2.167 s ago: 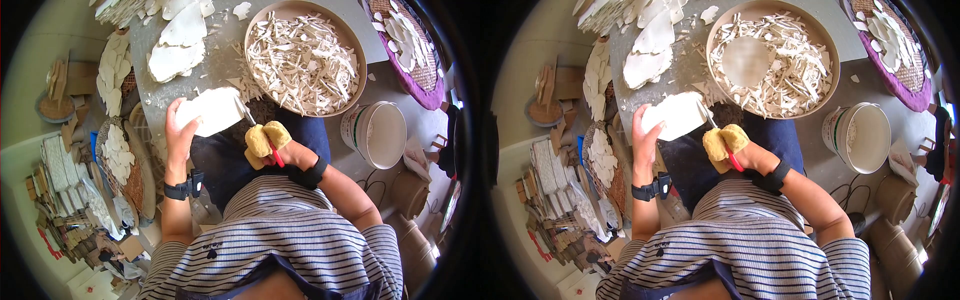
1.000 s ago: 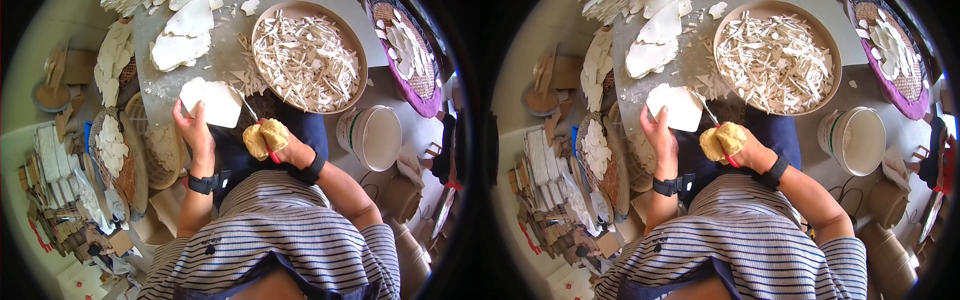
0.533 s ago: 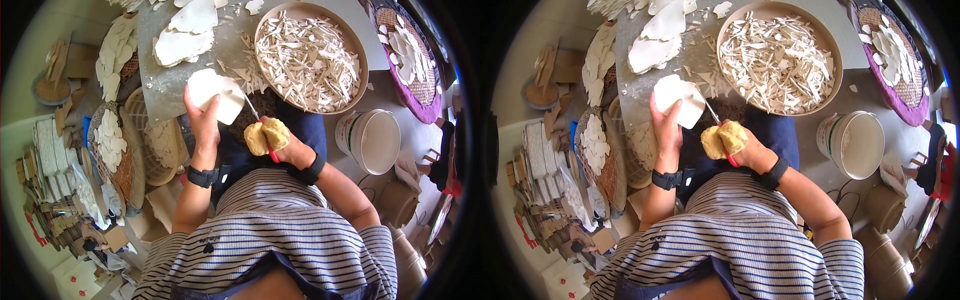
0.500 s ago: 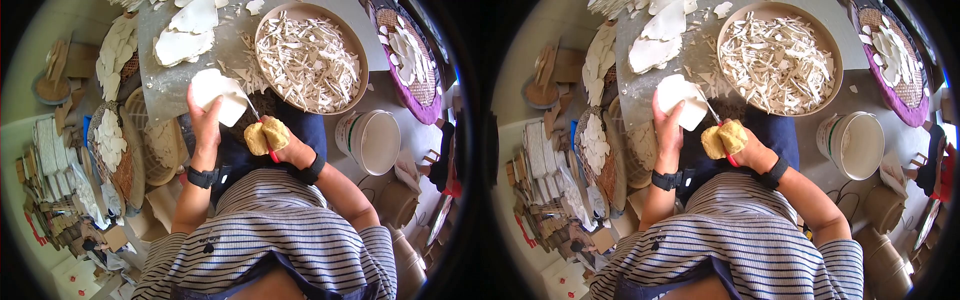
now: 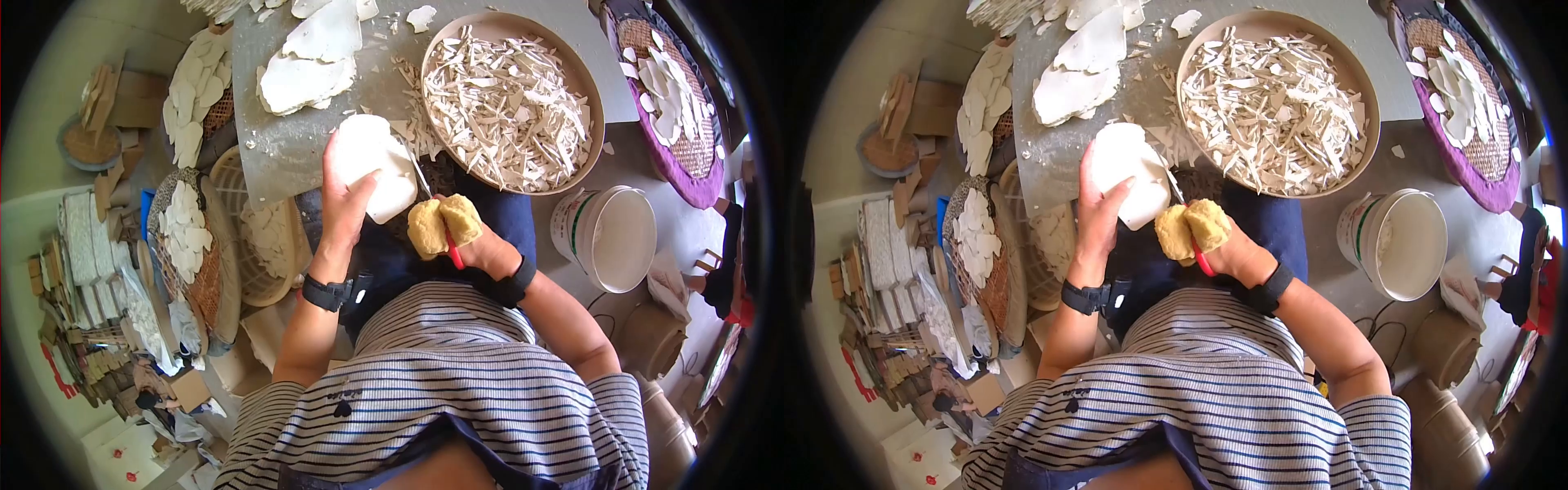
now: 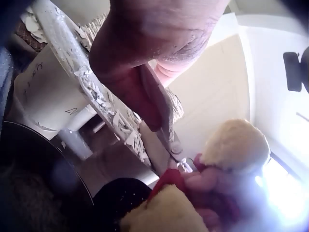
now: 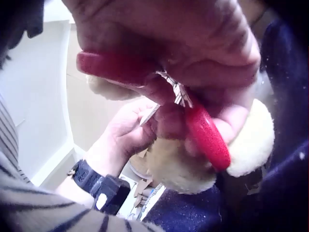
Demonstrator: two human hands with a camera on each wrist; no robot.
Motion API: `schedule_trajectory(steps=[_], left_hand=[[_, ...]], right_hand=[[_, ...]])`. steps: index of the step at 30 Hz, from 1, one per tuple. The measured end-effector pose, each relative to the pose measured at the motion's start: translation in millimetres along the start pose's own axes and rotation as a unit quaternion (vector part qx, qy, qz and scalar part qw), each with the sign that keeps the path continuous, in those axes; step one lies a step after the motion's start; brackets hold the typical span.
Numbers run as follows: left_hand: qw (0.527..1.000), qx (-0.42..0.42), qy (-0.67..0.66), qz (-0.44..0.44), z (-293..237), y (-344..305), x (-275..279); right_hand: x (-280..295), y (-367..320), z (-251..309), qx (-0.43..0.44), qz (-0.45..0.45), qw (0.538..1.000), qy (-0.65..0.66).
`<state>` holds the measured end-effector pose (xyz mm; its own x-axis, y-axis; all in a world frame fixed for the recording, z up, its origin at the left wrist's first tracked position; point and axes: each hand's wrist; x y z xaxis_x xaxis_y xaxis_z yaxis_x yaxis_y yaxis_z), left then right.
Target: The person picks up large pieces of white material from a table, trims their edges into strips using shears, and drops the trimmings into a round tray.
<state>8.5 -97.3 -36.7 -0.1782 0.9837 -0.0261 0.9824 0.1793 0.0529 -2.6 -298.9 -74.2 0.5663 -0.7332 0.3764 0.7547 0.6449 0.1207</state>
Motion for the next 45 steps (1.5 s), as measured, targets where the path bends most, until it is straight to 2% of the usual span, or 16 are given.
schedule_trajectory(steps=[4, 7, 14, 17, 20, 22, 24, 26, 30, 34, 36, 37, 40, 42, 43, 45], left_hand=[[0.999, 0.036, -0.009, 0.026, -3.7, -1.0, 3.2], [0.998, 0.048, -0.001, 0.042, -2.7, -0.5, 3.9], [0.998, 0.027, 0.043, 0.047, -8.4, 3.1, 8.2], [1.000, 0.011, -0.023, -0.007, -17.9, 2.0, 1.3], [0.996, 0.054, -0.024, 0.061, -17.7, 10.6, 26.5], [0.998, 0.004, 0.007, 0.065, -23.3, 14.2, 35.8], [0.961, -0.188, 0.198, 0.046, -19.5, 24.1, 44.0], [0.931, -0.253, 0.264, 0.003, -19.9, 27.4, 46.6], [0.920, -0.268, 0.285, -0.016, -24.8, 26.2, 46.8], [0.895, -0.296, 0.334, 0.008, -28.0, 21.8, 44.7], [0.893, -0.297, 0.339, 0.013, -28.4, 20.8, 43.9], [0.886, -0.305, 0.348, 0.012, -29.2, 20.9, 43.4], [0.863, -0.315, 0.394, -0.008, -32.4, 18.8, 43.1], [0.841, -0.303, 0.446, -0.045, -35.0, 17.3, 42.1], [0.869, -0.260, 0.417, -0.057, -31.7, 15.6, 44.7], [0.917, -0.175, 0.350, -0.079, -17.1, 13.0, 52.0]], right_hand=[[-0.9, -2.4, -5.5, 0.016, -0.011, 0.999, -0.026], [-5.0, -7.0, -8.2, -0.089, 0.083, 0.992, 0.038], [-7.2, -19.1, -21.9, -0.159, 0.045, 0.932, 0.324], [-1.3, -14.5, -8.7, -0.144, 0.020, 0.941, 0.306], [-1.0, -9.2, 4.5, -0.088, -0.015, 0.971, 0.224], [-6.0, -12.2, -13.1, 0.023, -0.011, 0.996, 0.081], [0.7, -10.8, -1.7, -0.036, 0.096, 0.986, 0.133], [7.5, -9.2, 14.7, -0.040, 0.167, 0.978, 0.121], [-1.0, -9.2, 18.2, -0.105, 0.166, 0.935, 0.294], [-2.6, -8.5, 15.7, -0.110, 0.164, 0.946, 0.259], [8.8, -4.1, 29.3, -0.065, 0.170, 0.972, 0.150], [2.8, -9.2, 24.9, -0.061, 0.129, 0.971, 0.191], [-28.4, -20.7, -1.7, -0.095, 0.048, 0.847, 0.521], [-27.2, -21.5, 4.6, -0.167, 0.013, 0.719, 0.675], [-23.1, -21.7, 8.5, -0.214, 0.001, 0.645, 0.733], [-8.7, -18.4, 7.1, -0.127, -0.007, 0.912, 0.390]])
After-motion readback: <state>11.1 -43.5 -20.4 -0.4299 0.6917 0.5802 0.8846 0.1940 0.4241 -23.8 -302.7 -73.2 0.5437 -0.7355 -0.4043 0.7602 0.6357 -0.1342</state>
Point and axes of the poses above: each hand's wrist, its own y-axis towards the middle knuckle, its own x-axis out of the back of the hand, z = x × y, and after that the axes turned 3 degrees about -x, right-handed
